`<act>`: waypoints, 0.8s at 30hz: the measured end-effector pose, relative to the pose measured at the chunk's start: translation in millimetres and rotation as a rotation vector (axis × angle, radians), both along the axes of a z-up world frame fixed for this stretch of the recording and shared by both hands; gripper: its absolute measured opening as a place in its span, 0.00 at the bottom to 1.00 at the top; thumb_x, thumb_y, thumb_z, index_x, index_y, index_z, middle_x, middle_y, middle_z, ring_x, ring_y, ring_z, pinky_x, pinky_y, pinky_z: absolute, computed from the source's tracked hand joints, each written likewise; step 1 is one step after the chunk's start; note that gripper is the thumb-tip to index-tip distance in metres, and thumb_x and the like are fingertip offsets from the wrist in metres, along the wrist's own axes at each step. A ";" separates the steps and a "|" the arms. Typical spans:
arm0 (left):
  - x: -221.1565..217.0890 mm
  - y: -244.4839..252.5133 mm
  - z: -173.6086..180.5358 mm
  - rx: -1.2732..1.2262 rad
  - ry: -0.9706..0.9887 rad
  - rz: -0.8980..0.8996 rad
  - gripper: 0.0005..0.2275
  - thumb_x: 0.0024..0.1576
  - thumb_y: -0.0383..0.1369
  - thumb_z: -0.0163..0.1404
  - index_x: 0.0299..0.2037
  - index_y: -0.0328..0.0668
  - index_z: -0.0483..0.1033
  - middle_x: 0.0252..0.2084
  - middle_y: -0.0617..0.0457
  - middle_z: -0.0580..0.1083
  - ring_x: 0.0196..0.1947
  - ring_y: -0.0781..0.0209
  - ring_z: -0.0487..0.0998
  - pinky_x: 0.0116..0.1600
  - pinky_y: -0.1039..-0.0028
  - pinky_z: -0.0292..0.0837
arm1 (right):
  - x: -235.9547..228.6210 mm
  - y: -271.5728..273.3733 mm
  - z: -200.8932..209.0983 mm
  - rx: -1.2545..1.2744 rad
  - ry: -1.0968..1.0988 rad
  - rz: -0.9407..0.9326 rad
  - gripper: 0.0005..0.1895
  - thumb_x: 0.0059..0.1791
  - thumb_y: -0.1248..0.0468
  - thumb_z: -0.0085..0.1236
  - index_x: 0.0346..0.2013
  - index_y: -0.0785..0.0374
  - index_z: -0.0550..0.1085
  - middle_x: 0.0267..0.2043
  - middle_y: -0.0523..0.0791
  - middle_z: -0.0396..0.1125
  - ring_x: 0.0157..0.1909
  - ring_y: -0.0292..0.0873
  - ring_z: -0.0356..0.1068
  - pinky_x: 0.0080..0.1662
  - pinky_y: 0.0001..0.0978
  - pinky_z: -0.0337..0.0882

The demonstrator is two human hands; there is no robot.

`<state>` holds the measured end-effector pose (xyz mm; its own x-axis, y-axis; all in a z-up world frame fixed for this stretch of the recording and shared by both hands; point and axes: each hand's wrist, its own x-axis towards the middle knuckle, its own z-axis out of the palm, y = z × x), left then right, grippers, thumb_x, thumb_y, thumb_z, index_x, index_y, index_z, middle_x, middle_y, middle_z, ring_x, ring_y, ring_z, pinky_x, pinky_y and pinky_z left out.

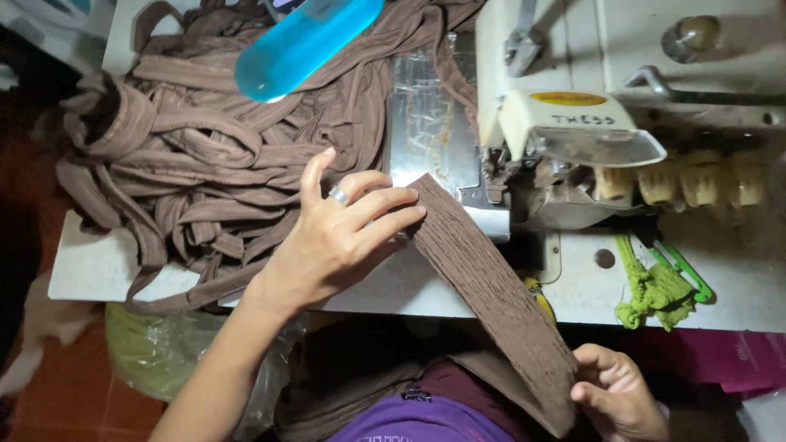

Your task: The person is sewing long brown fabric strips together using an industrial overlock sewing machine.

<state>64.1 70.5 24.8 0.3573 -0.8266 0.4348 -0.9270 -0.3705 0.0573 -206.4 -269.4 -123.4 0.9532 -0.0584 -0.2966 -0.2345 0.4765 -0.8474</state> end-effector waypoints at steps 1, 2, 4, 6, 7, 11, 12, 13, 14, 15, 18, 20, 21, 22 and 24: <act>-0.7 -0.8 -2.4 -0.097 -0.030 0.008 0.10 0.59 0.35 0.52 0.50 0.47 0.74 0.51 0.56 0.73 0.51 0.53 0.72 0.62 0.45 0.44 | -4.1 -7.3 -0.2 0.022 0.055 0.010 0.18 0.36 0.69 0.70 0.37 0.72 0.75 0.31 0.55 0.76 0.32 0.47 0.75 0.34 0.36 0.74; -1.4 -1.8 -4.7 -0.194 -0.062 0.016 0.05 0.64 0.29 0.47 0.44 0.48 0.77 0.44 0.60 0.75 0.46 0.57 0.73 0.62 0.49 0.43 | -8.0 -14.8 -0.2 0.043 0.111 0.020 0.21 0.36 0.70 0.69 0.42 0.73 0.74 0.35 0.58 0.77 0.35 0.51 0.77 0.36 0.40 0.76; -0.7 0.4 -8.6 -0.242 0.007 0.017 0.03 0.63 0.30 0.49 0.41 0.50 0.77 0.42 0.62 0.75 0.45 0.58 0.73 0.62 0.50 0.42 | -22.7 -38.7 -18.2 0.025 0.144 0.025 0.27 0.36 0.69 0.68 0.48 0.71 0.71 0.36 0.57 0.77 0.36 0.49 0.76 0.37 0.39 0.75; 1.2 1.5 -10.1 -0.292 0.073 0.012 0.03 0.62 0.31 0.51 0.38 0.51 0.78 0.40 0.64 0.75 0.45 0.58 0.72 0.62 0.50 0.40 | -28.6 -48.4 -19.7 0.006 0.174 0.025 0.32 0.36 0.69 0.68 0.54 0.68 0.68 0.37 0.55 0.76 0.36 0.48 0.76 0.37 0.38 0.73; 3.1 2.4 -9.2 -0.298 0.083 -0.011 0.04 0.62 0.33 0.51 0.37 0.51 0.78 0.38 0.64 0.76 0.45 0.59 0.72 0.62 0.53 0.39 | -26.1 -45.3 -13.1 0.042 0.143 0.009 0.34 0.37 0.69 0.68 0.55 0.68 0.67 0.39 0.56 0.76 0.38 0.48 0.76 0.38 0.38 0.75; 5.1 1.6 0.8 -0.253 0.105 -0.025 0.05 0.64 0.34 0.47 0.40 0.51 0.76 0.37 0.64 0.74 0.46 0.58 0.71 0.60 0.56 0.40 | -33.4 -51.5 -20.2 0.054 0.090 -0.002 0.34 0.39 0.70 0.66 0.58 0.69 0.65 0.44 0.58 0.75 0.45 0.52 0.76 0.44 0.43 0.75; 5.7 -0.1 -1.5 -0.254 0.103 -0.020 0.05 0.64 0.34 0.47 0.40 0.51 0.76 0.37 0.64 0.74 0.46 0.58 0.71 0.60 0.56 0.40 | -32.7 -50.9 -20.1 0.053 0.090 0.004 0.34 0.39 0.70 0.66 0.58 0.69 0.65 0.44 0.58 0.75 0.45 0.52 0.76 0.44 0.43 0.75; 6.5 -2.4 -4.1 -0.261 0.091 -0.010 0.06 0.64 0.36 0.48 0.37 0.47 0.75 0.36 0.61 0.74 0.45 0.57 0.70 0.60 0.56 0.41 | -33.4 -49.8 -19.9 0.028 0.132 0.008 0.33 0.39 0.71 0.65 0.58 0.69 0.65 0.42 0.57 0.76 0.43 0.51 0.76 0.43 0.42 0.75; 7.3 -5.1 -6.7 -0.267 0.078 0.000 0.09 0.63 0.38 0.49 0.35 0.43 0.74 0.34 0.58 0.73 0.44 0.56 0.70 0.59 0.57 0.43 | -34.0 -49.1 -19.7 0.003 0.173 0.013 0.33 0.39 0.71 0.63 0.58 0.69 0.66 0.40 0.56 0.77 0.41 0.50 0.76 0.42 0.41 0.75; 6.6 -6.8 -7.1 -0.269 0.079 0.000 0.09 0.63 0.38 0.49 0.35 0.43 0.74 0.34 0.58 0.73 0.44 0.56 0.70 0.59 0.57 0.43 | -29.3 -42.0 -13.6 0.001 0.173 0.013 0.33 0.39 0.71 0.63 0.58 0.69 0.66 0.40 0.56 0.77 0.41 0.50 0.76 0.42 0.41 0.75; 4.9 -11.7 -7.0 -0.265 0.077 0.052 0.06 0.63 0.36 0.49 0.45 0.49 0.75 0.34 0.59 0.73 0.42 0.56 0.69 0.58 0.56 0.44 | -18.2 -24.8 1.3 0.043 0.126 0.092 0.32 0.41 0.68 0.63 0.58 0.68 0.63 0.38 0.53 0.76 0.29 0.42 0.77 0.25 0.28 0.76; 3.4 -13.3 -5.4 -0.269 0.136 0.089 0.11 0.63 0.38 0.48 0.52 0.44 0.71 0.35 0.59 0.75 0.41 0.55 0.71 0.57 0.59 0.45 | -15.0 -18.0 6.0 0.060 0.166 0.134 0.32 0.42 0.67 0.62 0.58 0.69 0.61 0.30 0.54 0.74 0.12 0.41 0.69 0.11 0.27 0.71; 2.7 -14.0 -4.5 -0.269 0.136 0.089 0.11 0.63 0.38 0.48 0.52 0.44 0.71 0.35 0.59 0.75 0.41 0.55 0.71 0.57 0.59 0.45 | -16.9 -19.8 1.8 0.060 0.166 0.134 0.32 0.42 0.67 0.62 0.58 0.69 0.61 0.30 0.54 0.74 0.12 0.41 0.69 0.11 0.27 0.71; 2.0 -14.5 -3.5 -0.271 0.140 0.104 0.11 0.63 0.39 0.48 0.50 0.43 0.72 0.35 0.58 0.74 0.42 0.56 0.71 0.57 0.58 0.45 | -18.7 -21.5 -2.3 0.086 0.168 0.158 0.33 0.42 0.68 0.61 0.59 0.69 0.60 0.30 0.56 0.74 0.11 0.42 0.68 0.11 0.27 0.69; 1.3 -16.2 -3.7 -0.272 0.143 0.121 0.11 0.63 0.40 0.48 0.48 0.43 0.73 0.35 0.56 0.73 0.42 0.57 0.71 0.58 0.58 0.46 | -19.8 -20.0 -5.3 0.113 0.169 0.184 0.33 0.43 0.69 0.60 0.60 0.70 0.58 0.30 0.57 0.74 0.10 0.42 0.68 0.10 0.27 0.68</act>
